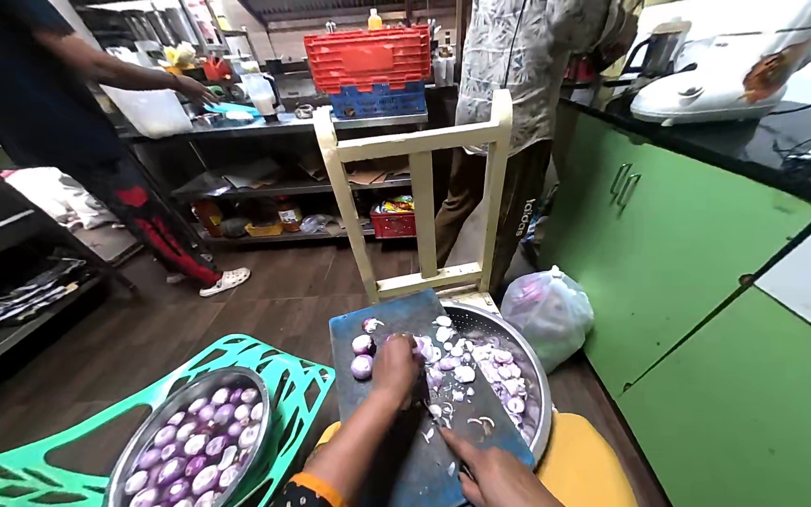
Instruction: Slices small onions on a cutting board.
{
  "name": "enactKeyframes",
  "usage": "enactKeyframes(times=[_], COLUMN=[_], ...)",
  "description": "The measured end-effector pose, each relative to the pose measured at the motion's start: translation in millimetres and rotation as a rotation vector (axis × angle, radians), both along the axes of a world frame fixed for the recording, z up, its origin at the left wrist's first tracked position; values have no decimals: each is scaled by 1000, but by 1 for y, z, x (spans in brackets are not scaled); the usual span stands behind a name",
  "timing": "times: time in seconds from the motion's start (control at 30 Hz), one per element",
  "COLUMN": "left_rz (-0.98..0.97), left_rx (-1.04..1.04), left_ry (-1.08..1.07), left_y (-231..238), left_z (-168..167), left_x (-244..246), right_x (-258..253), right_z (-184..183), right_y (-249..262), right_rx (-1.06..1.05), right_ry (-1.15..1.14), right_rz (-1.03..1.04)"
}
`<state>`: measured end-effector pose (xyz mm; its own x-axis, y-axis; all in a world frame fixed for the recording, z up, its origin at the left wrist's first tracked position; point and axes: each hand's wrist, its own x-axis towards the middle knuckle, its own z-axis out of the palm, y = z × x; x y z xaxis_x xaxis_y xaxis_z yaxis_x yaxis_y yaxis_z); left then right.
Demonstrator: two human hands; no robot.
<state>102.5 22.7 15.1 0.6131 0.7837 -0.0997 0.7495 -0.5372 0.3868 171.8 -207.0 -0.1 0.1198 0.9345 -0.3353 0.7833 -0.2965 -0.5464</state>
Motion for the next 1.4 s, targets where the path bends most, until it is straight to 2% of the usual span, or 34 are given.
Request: enactKeyframes(times=[0.07, 0.17, 0.27, 0.37, 0.5, 0.57, 0.63, 0.73, 0.83, 0.93, 1.1, 1.33, 1.4], left_rz=[-35, -99, -98, -112, -208, -185, -144, -175, -190, -181, -175, -145, -155], left_rx=[21, 13, -35, -64, -115, -123, -119, -72, -70, -84, -89, -101, -88], left_ry=[25, 116, 129, 89, 57, 66, 108, 193, 211, 214, 179, 180, 169], left_y=[15, 26, 29, 20, -16, -32, -41, -50, -53, -47, -44, -45, -49], left_z=[3, 2, 3, 3, 1, 0, 3, 8, 12, 11, 2, 8, 5], left_x=[10, 20, 15, 1, -7, -6, -3, 3, 8, 7, 6, 3, 4], right_x=[3, 25, 45, 43, 25, 20, 14, 6, 7, 0, 1, -4, -2], right_z=[-5, -1, -2, -4, -6, 3, 11, 10, 1, 7, 4, 19, 9], right_y=[22, 47, 42, 22, 8, 9, 14, 31, 33, 16, 37, 29, 37], right_rx=[-7, 20, 32, 32, 9, -19, 45, -6, -39, -4, -53, -28, -56], right_ry=[-6, -50, -81, -110, -128, -139, -149, -166, -192, -169, -176, -192, -204], right_rz=[-4, -123, -236, -305, -250, -215, -183, -154, -160, -164, -168, -148, -165])
